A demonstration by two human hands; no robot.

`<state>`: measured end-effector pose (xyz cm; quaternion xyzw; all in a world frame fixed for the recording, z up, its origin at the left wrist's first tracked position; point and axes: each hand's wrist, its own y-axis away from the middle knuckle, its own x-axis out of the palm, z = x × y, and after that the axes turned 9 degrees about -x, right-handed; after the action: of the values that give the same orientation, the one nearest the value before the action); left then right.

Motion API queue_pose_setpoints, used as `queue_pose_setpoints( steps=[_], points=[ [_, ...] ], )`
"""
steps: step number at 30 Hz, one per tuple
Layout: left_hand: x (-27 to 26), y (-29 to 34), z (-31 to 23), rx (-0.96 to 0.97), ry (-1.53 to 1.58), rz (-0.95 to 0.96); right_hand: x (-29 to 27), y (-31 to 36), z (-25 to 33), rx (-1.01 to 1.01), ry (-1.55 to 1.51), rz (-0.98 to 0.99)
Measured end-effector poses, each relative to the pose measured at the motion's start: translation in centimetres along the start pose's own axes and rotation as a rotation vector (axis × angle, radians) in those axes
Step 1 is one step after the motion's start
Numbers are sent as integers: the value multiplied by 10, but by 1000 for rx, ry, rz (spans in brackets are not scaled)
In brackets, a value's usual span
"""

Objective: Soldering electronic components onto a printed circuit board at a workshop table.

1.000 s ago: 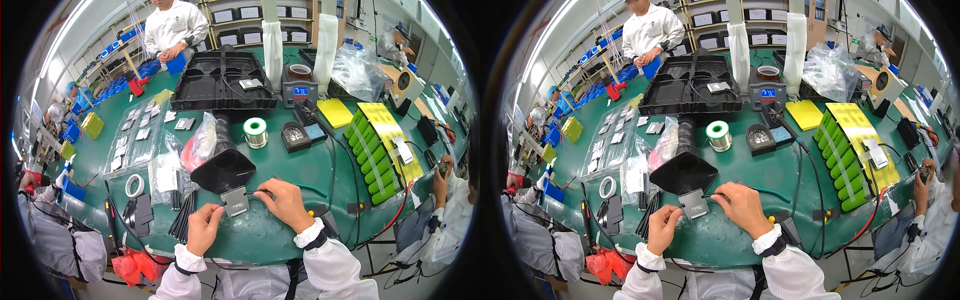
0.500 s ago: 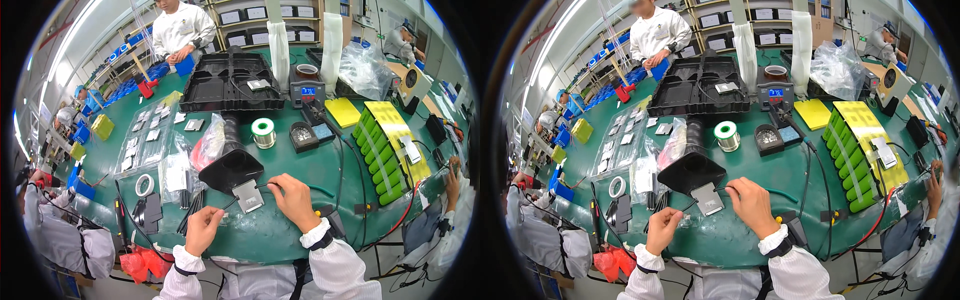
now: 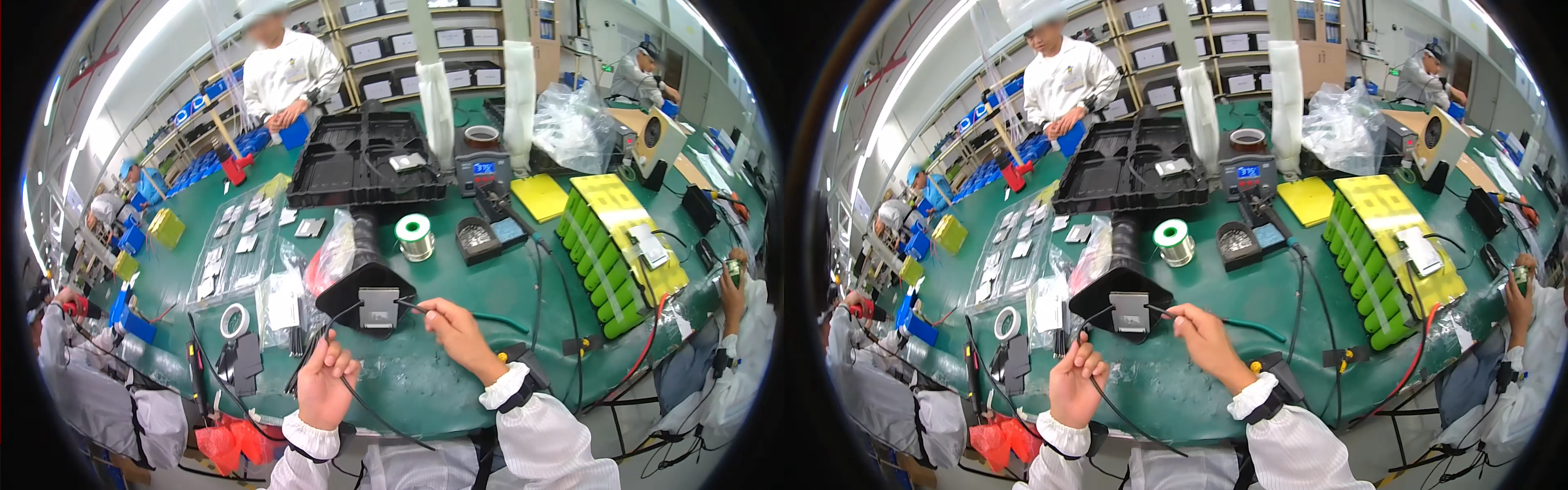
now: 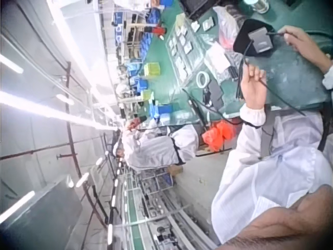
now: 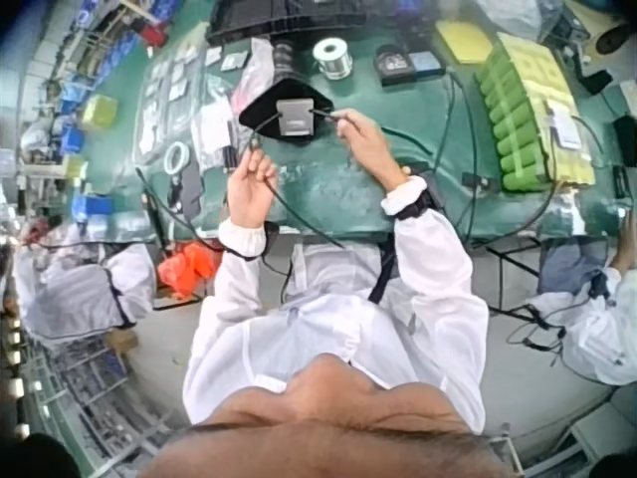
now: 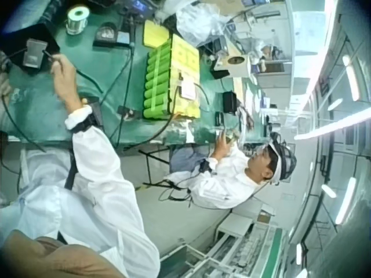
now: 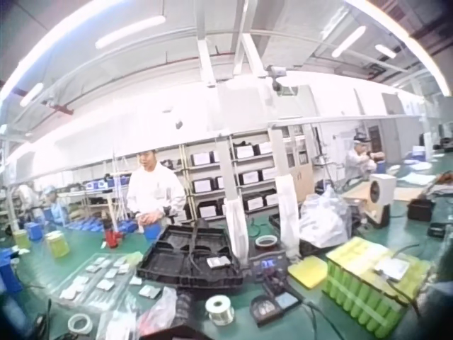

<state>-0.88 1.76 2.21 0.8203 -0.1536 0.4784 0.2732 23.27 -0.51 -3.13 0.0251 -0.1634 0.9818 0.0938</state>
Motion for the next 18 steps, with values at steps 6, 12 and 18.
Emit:
queue_pose_setpoints(
  steps=[6, 12, 18],
  points=[
    [-10, -6, 14, -142, -263, -8, -2, -3, 3, 35, -180, -79],
    [-6, -8, 19, -16, -1035, -157, -4, 4, 25, -97, 25, -51],
    [11, -22, 20, 140, -1402, -47, -6, 6, 23, -66, -264, 68]
  ],
)
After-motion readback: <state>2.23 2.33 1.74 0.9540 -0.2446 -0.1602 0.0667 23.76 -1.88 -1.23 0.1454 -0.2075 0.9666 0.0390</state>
